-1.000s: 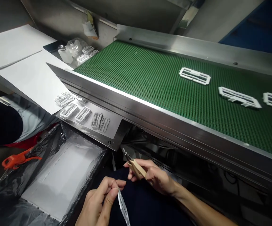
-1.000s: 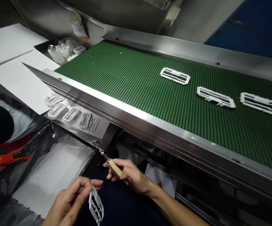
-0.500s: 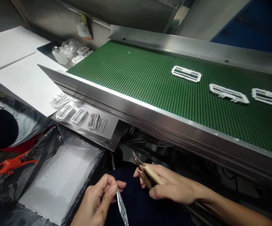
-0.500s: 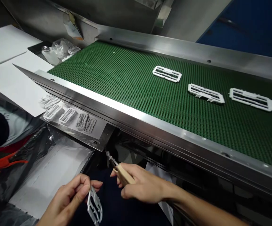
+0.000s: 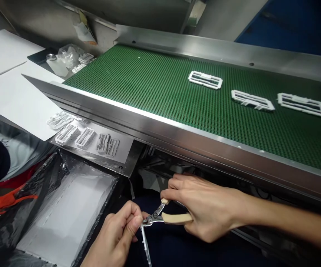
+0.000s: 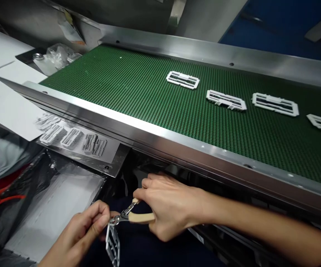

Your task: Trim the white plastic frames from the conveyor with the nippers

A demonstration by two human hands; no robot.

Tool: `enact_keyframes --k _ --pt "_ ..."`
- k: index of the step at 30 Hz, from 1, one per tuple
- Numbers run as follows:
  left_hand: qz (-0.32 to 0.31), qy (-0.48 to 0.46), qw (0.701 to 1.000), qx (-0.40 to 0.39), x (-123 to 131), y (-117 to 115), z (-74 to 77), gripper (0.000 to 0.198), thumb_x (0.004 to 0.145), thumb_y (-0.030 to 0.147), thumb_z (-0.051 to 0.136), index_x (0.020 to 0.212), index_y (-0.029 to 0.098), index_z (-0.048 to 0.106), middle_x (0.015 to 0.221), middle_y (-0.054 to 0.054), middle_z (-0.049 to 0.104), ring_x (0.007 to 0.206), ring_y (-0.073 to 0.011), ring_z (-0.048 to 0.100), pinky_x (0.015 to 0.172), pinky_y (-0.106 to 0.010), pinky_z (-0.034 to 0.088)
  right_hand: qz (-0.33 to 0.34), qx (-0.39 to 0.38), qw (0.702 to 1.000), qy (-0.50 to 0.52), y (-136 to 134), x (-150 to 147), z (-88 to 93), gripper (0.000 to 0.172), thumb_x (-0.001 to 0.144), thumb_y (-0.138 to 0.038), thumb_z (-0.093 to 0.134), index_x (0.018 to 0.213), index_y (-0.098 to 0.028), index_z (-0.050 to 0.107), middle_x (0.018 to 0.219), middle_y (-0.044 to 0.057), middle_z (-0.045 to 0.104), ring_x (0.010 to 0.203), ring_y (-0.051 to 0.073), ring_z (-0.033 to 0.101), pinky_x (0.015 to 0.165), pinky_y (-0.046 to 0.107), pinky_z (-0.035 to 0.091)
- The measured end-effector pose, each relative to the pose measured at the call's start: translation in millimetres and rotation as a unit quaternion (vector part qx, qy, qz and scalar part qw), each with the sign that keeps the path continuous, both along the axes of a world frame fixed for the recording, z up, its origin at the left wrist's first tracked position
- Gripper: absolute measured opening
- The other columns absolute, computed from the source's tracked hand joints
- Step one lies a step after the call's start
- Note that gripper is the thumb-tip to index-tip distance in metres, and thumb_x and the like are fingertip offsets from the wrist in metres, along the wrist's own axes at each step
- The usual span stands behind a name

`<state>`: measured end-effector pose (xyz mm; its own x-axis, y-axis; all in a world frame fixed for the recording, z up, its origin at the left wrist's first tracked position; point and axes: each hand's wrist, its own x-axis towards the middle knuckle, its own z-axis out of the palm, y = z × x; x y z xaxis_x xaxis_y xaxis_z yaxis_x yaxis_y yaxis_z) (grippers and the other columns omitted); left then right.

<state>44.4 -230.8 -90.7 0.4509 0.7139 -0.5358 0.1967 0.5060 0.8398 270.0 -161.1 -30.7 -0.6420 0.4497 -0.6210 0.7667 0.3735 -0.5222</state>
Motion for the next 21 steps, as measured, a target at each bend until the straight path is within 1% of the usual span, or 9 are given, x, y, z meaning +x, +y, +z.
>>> enact_keyframes --k 4,8,10,13,15,18,19,21 --pt "-0.02 0.003 1.0 0.011 4 2 0.1 0.036 0.093 0.051 0.04 0.072 0.022 0.044 0.062 0.003 0.045 0.058 -0.0139 0.04 0.053 -0.021 0.033 0.01 0.014 1.0 0.001 3 -1 6.6 0.041 0.061 -0.023 0.06 0.101 -0.018 0.064 0.084 0.008 0.058 0.076 0.024 0.053 0.067 0.036 0.045" --pt "-0.051 0.005 0.998 0.022 8 5 0.3 0.036 0.094 0.05 0.038 0.072 0.022 0.042 0.058 0.005 0.038 0.054 -0.0134 0.033 0.05 -0.026 0.024 0.041 0.03 0.999 -0.014 9 -3 15.1 0.034 0.059 -0.021 0.062 0.093 -0.018 0.066 0.078 0.007 0.061 0.069 0.022 0.055 0.061 0.033 0.043" --pt "-0.066 0.016 0.997 0.029 9 6 -0.1 0.036 0.094 0.05 0.038 0.072 0.022 0.043 0.058 0.005 0.035 0.053 -0.0136 0.031 0.05 -0.027 0.021 0.056 0.033 0.998 -0.023 11 -3 17.0 0.027 0.058 -0.02 0.062 0.085 -0.018 0.066 0.072 0.005 0.061 0.063 0.021 0.055 0.055 0.03 0.04" --pt "-0.07 0.026 0.997 0.021 11 5 -1.9 0.037 0.093 0.052 0.038 0.072 0.022 0.043 0.061 0.004 0.039 0.055 -0.0138 0.032 0.051 -0.027 0.023 0.055 0.026 0.998 -0.015 11 -1 14.7 0.013 0.058 -0.019 0.06 0.071 -0.02 0.061 0.057 0.0 0.055 0.051 0.015 0.048 0.046 0.026 0.032" --pt "-0.064 0.019 0.998 0.003 11 5 -3.4 0.038 0.092 0.054 0.039 0.071 0.022 0.042 0.065 0.003 0.043 0.056 -0.0136 0.032 0.052 -0.027 0.025 0.035 0.017 0.999 0.001 9 2 10.3 0.008 0.058 -0.018 0.059 0.066 -0.02 0.058 0.052 -0.003 0.05 0.045 0.012 0.04 0.043 0.025 0.028" --pt "-0.037 0.005 0.999 -0.019 12 4 -5.0 0.039 0.091 0.056 0.042 0.072 0.022 0.043 0.066 0.003 0.047 0.057 -0.0136 0.035 0.052 -0.024 0.03 -0.023 -0.023 0.999 0.019 2 10 0.2 0.008 0.059 -0.015 0.057 0.062 -0.021 0.052 0.049 -0.006 0.045 0.042 0.009 0.034 0.04 0.023 0.026" --pt "-0.018 0.001 1.0 -0.026 12 3 -5.5 0.038 0.09 0.056 0.044 0.073 0.022 0.045 0.066 0.002 0.049 0.059 -0.0138 0.038 0.053 -0.023 0.033 -0.05 -0.044 0.998 0.022 0 13 -3.8 0.01 0.06 -0.014 0.056 0.06 -0.021 0.049 0.048 -0.007 0.042 0.041 0.009 0.033 0.04 0.023 0.025" --pt "0.036 -0.016 0.998 -0.051 12 0 -7.4 0.036 0.09 0.054 0.047 0.076 0.021 0.05 0.073 0.0 0.059 0.069 -0.0153 0.051 0.061 -0.022 0.04 -0.114 -0.092 0.989 0.023 -6 19 -12.4 0.013 0.061 -0.013 0.055 0.06 -0.021 0.045 0.049 -0.008 0.039 0.042 0.008 0.033 0.038 0.022 0.023"
